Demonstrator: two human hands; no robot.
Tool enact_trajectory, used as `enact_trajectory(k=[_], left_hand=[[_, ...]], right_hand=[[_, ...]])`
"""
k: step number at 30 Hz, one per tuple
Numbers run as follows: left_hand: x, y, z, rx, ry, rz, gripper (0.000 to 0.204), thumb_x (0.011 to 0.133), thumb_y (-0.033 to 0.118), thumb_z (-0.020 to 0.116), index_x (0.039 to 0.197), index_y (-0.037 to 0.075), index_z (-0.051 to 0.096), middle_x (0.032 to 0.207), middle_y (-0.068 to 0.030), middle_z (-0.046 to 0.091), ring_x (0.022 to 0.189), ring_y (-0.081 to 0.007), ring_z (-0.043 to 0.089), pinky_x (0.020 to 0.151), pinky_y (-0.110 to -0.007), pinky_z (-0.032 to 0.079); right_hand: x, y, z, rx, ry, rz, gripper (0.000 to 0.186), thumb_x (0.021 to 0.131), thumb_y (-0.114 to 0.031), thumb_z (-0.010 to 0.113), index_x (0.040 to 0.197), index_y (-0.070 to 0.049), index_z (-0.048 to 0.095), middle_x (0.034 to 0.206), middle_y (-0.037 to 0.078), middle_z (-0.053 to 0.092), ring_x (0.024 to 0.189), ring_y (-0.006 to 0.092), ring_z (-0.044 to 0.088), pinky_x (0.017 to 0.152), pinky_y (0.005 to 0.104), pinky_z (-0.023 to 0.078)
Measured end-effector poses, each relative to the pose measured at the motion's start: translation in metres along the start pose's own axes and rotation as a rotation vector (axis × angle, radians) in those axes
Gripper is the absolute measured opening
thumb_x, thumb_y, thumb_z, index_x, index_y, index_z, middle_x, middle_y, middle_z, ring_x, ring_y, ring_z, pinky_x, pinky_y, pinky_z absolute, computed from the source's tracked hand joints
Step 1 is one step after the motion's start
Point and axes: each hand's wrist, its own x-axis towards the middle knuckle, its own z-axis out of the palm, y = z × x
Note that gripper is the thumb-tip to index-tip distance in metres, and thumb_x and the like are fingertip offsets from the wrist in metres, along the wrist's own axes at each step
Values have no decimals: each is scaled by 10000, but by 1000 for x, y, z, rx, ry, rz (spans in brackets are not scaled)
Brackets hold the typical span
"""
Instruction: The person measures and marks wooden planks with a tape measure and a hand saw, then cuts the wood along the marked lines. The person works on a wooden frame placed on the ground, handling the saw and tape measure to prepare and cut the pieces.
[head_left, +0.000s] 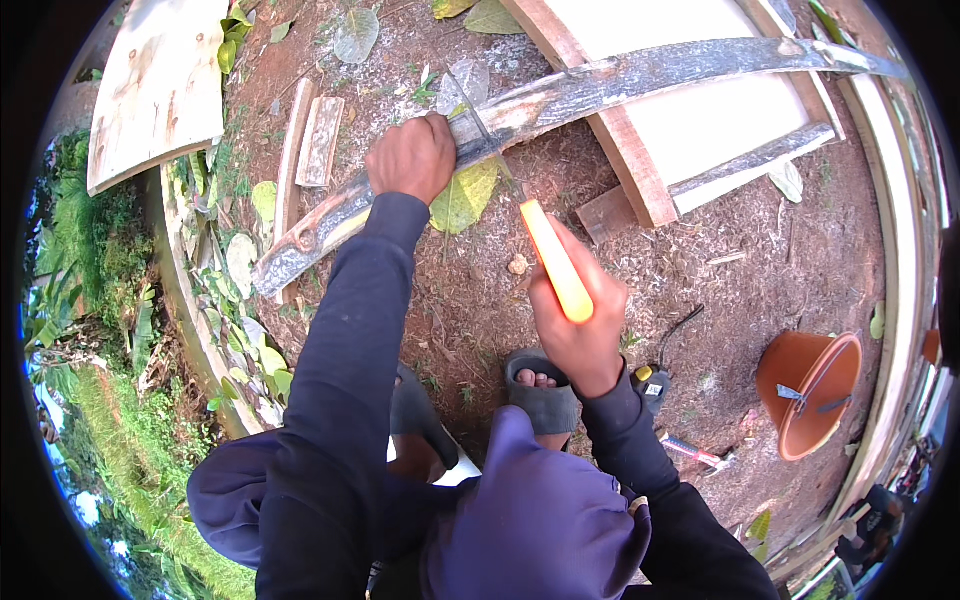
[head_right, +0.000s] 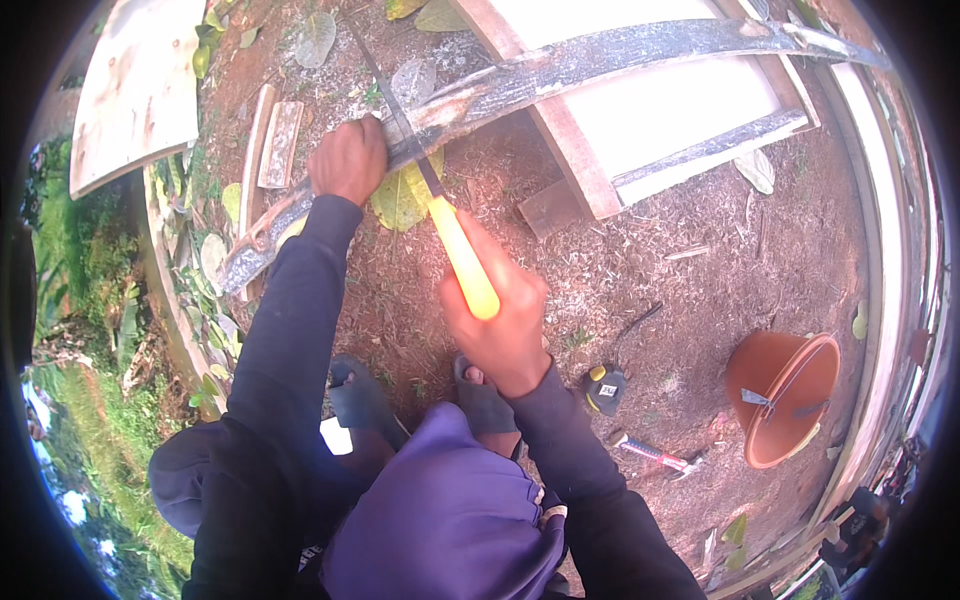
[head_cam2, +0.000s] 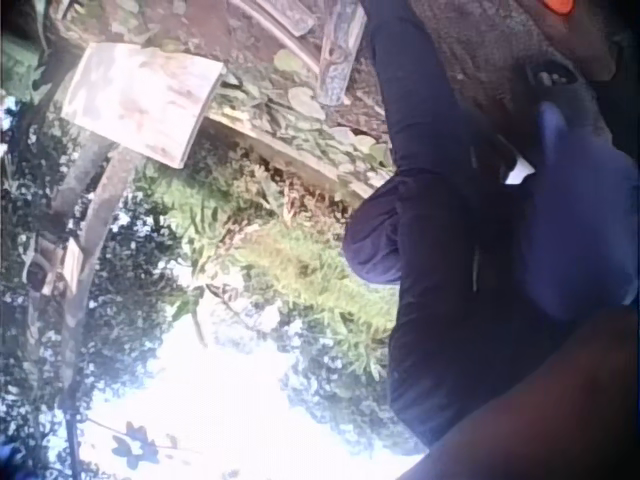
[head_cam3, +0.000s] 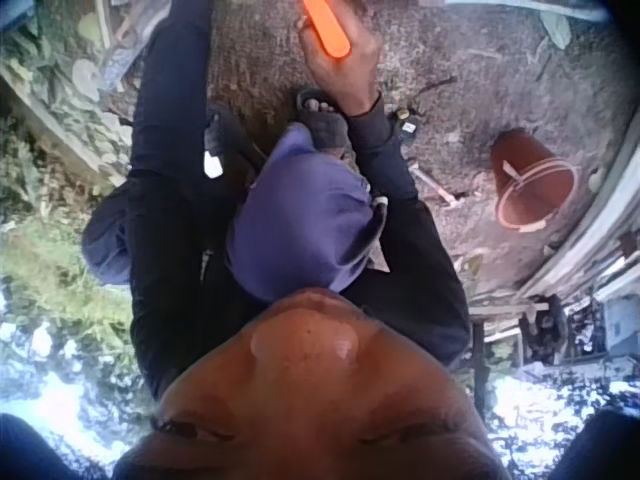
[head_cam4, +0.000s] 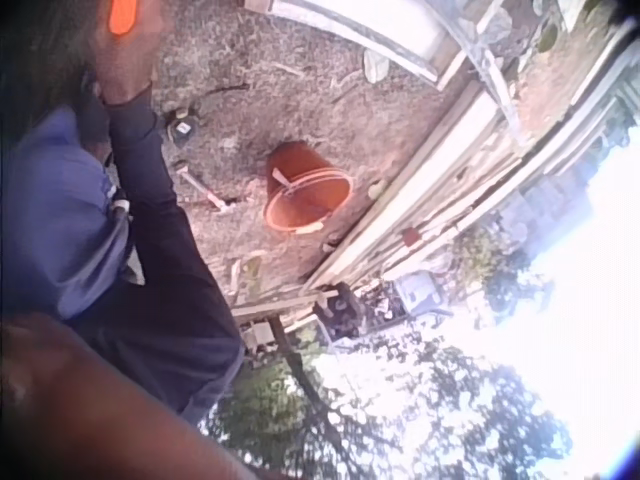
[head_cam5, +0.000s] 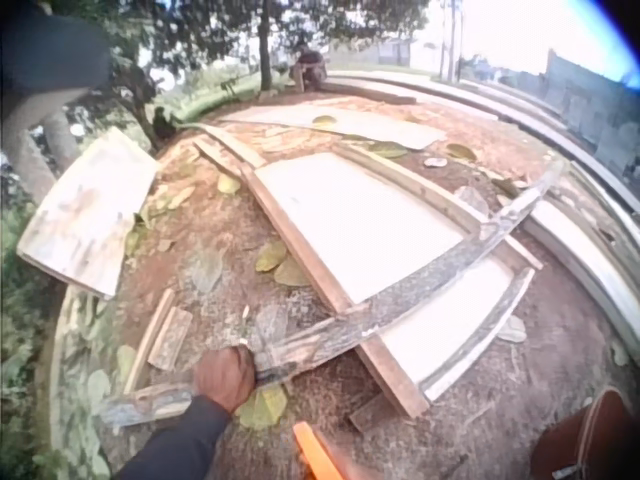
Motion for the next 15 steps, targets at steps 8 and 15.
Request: enact_trajectory(k=[8, 15], left_hand=[[-7, 4, 3, -6, 67, -9, 473, 990, 317, 457, 762, -4, 719, 756, -278, 693, 715, -472, 687, 736, -550, 527], [10, -3, 8, 20, 119, 72, 487, 989, 315, 483, 727, -9, 737, 710, -291, 683, 663, -456, 700, 695, -542, 552]], right_hand=[[-51, -8, -39, -53, -122, 143, 526, 817, 26, 637, 1340, 83, 614, 1091, 217, 756, 866, 300, 779, 769, 357, 603], [6, 13, 15, 33, 2, 20, 534, 799, 18, 689, 1330, 20, 640, 1114, 213, 741, 806, 307, 762, 727, 360, 593]])
